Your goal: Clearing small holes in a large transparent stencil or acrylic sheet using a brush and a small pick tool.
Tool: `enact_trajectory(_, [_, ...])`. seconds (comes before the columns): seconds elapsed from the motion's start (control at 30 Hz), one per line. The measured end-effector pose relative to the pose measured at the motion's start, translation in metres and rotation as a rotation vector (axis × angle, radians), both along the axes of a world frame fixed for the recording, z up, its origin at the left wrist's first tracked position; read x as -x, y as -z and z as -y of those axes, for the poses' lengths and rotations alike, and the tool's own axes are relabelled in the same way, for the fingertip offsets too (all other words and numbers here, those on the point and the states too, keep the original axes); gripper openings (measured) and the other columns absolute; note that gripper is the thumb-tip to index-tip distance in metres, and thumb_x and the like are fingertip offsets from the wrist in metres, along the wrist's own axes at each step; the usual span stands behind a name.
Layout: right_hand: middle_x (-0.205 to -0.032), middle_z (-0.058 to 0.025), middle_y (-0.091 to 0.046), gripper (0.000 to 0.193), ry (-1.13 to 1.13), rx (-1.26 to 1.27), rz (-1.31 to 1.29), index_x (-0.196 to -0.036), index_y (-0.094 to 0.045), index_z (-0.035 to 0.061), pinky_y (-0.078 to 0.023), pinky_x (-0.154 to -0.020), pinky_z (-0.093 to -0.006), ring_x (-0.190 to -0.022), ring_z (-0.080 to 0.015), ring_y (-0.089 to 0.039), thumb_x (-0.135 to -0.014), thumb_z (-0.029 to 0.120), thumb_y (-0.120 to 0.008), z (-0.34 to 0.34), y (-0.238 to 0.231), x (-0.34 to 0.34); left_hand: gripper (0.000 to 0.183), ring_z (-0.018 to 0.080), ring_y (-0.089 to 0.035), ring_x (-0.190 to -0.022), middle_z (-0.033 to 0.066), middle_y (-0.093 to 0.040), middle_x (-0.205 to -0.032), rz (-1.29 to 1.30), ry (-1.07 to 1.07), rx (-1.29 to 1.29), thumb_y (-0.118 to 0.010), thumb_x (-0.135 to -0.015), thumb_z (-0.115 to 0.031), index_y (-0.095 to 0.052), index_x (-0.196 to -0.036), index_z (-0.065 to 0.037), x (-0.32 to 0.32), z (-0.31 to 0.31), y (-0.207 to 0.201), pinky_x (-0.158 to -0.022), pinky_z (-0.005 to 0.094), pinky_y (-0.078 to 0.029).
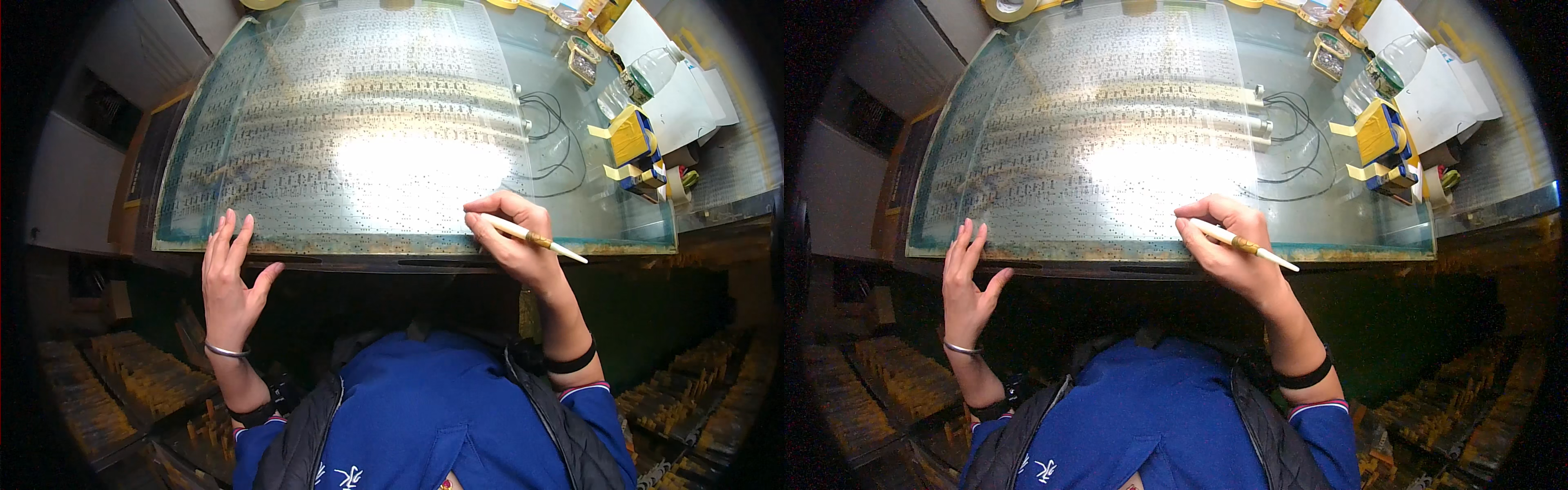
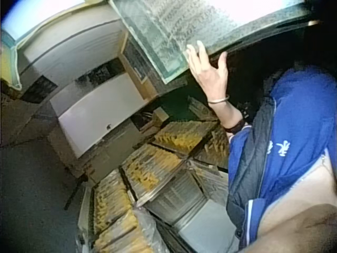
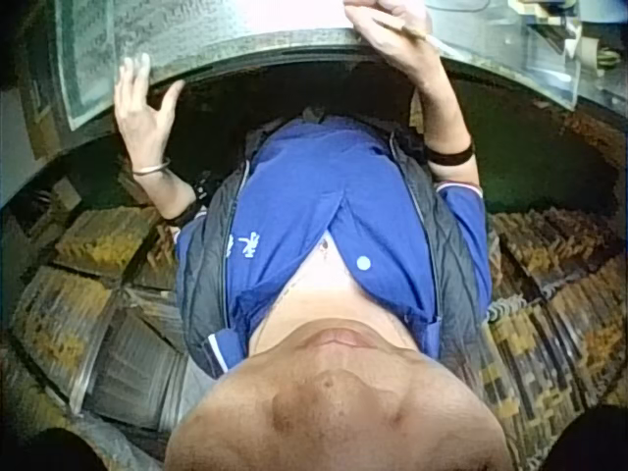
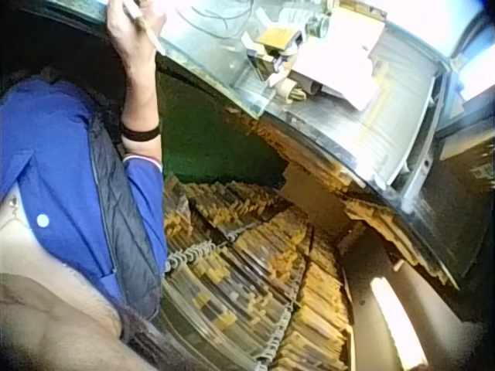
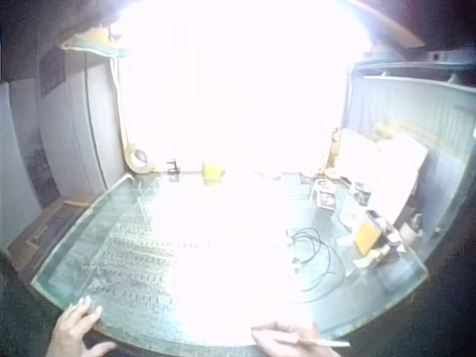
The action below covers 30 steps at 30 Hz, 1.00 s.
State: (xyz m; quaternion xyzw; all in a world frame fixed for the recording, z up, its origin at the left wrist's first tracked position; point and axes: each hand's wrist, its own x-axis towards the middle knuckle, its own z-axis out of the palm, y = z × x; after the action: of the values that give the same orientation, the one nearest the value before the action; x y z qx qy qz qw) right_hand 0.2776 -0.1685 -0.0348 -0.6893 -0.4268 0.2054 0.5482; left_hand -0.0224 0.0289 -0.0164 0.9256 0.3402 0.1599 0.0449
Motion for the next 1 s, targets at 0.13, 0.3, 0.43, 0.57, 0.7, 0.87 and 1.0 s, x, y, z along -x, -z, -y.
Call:
enact_trajectory(0.13, [-0.071, -0.0060, -0.067, 0.013, -0.158, 0.120, -0.040, -0.089, -0.070, 0.0004, -0.046, -0.058, -0.0225, -0.065, -0.0068, -0.060, -0.080, 0.009, -0.068, 0.006, -0.009, -0.004, 0.066, 0.0367, -0.039, -0.130, 0.0178, -0.043, -0.141, 0.008, -0.002, -0.003, -0.075, -0.074, -0.022, -0.050, -0.133, -0.006, 0.003, 0.001, 0.001, -0.108, 0.0444, -0.030])
enact_trajectory(0.3, [-0.068, -0.0049, -0.065, 0.015, -0.034, 0.063, -0.014, -0.089, -0.070, 0.0007, -0.046, -0.058, -0.0230, -0.063, -0.0052, -0.057, -0.080, 0.013, -0.070, -0.001, -0.005, 0.002, 0.069, 0.0349, -0.038, -0.132, 0.0156, -0.040, -0.144, 0.015, -0.004, 0.011, -0.076, -0.072, -0.014, -0.049, -0.134, -0.008, 0.001, 0.000, 0.001, -0.108, 0.0430, -0.031])
enact_trajectory(0.43, [-0.069, -0.0052, -0.066, 0.014, -0.103, 0.055, -0.023, -0.089, -0.070, 0.0010, -0.046, -0.057, -0.0229, -0.063, -0.0051, -0.057, -0.081, 0.012, -0.070, 0.002, -0.001, -0.002, 0.069, 0.0350, -0.038, -0.132, 0.0156, -0.040, -0.144, 0.006, -0.010, 0.007, -0.076, -0.072, -0.015, -0.049, -0.134, -0.008, 0.001, 0.001, 0.001, -0.108, 0.0430, -0.031])
enact_trajectory(0.57, [-0.070, -0.0053, -0.067, 0.014, -0.062, 0.077, -0.052, -0.088, -0.070, 0.0009, -0.047, -0.058, -0.0237, -0.065, -0.0065, -0.060, -0.080, 0.013, -0.070, 0.000, -0.007, 0.003, 0.069, 0.0349, -0.038, -0.132, 0.0155, -0.040, -0.144, 0.004, -0.002, 0.002, -0.077, -0.071, -0.016, -0.049, -0.134, -0.008, 0.001, -0.001, 0.002, -0.109, 0.0433, -0.031])
enact_trajectory(0.7, [-0.075, -0.0053, -0.068, 0.017, -0.303, 0.115, -0.089, -0.093, -0.069, 0.0007, -0.048, -0.057, -0.0222, -0.066, -0.0084, -0.062, -0.084, 0.015, -0.068, 0.009, -0.014, -0.011, 0.068, 0.0354, -0.038, -0.132, 0.0168, -0.041, -0.143, 0.004, -0.008, 0.005, -0.076, -0.072, -0.019, -0.049, -0.134, -0.007, 0.002, 0.000, 0.001, -0.109, 0.0439, -0.030])
enact_trajectory(0.87, [-0.086, -0.0106, -0.067, 0.026, 0.061, -0.097, -0.335, -0.103, -0.062, -0.0013, -0.051, -0.062, -0.0234, -0.076, -0.0130, -0.064, -0.093, 0.022, -0.058, 0.012, -0.034, -0.022, 0.066, 0.0368, -0.039, -0.130, 0.0194, -0.042, -0.141, 0.004, -0.008, 0.006, -0.075, -0.074, -0.024, -0.050, -0.132, -0.005, 0.002, 0.001, -0.002, -0.109, 0.0449, -0.029])
enact_trajectory(1.0, [-0.100, -0.0151, -0.066, 0.035, 0.261, -0.264, -0.040, -0.115, -0.055, -0.0010, -0.050, -0.083, -0.0301, -0.098, -0.0182, -0.062, -0.099, 0.029, -0.046, 0.003, -0.029, -0.024, 0.066, 0.0368, -0.039, -0.130, 0.0194, -0.042, -0.141, 0.002, -0.005, 0.002, -0.075, -0.074, -0.024, -0.050, -0.132, -0.005, 0.002, 0.001, -0.002, -0.109, 0.0448, -0.029])
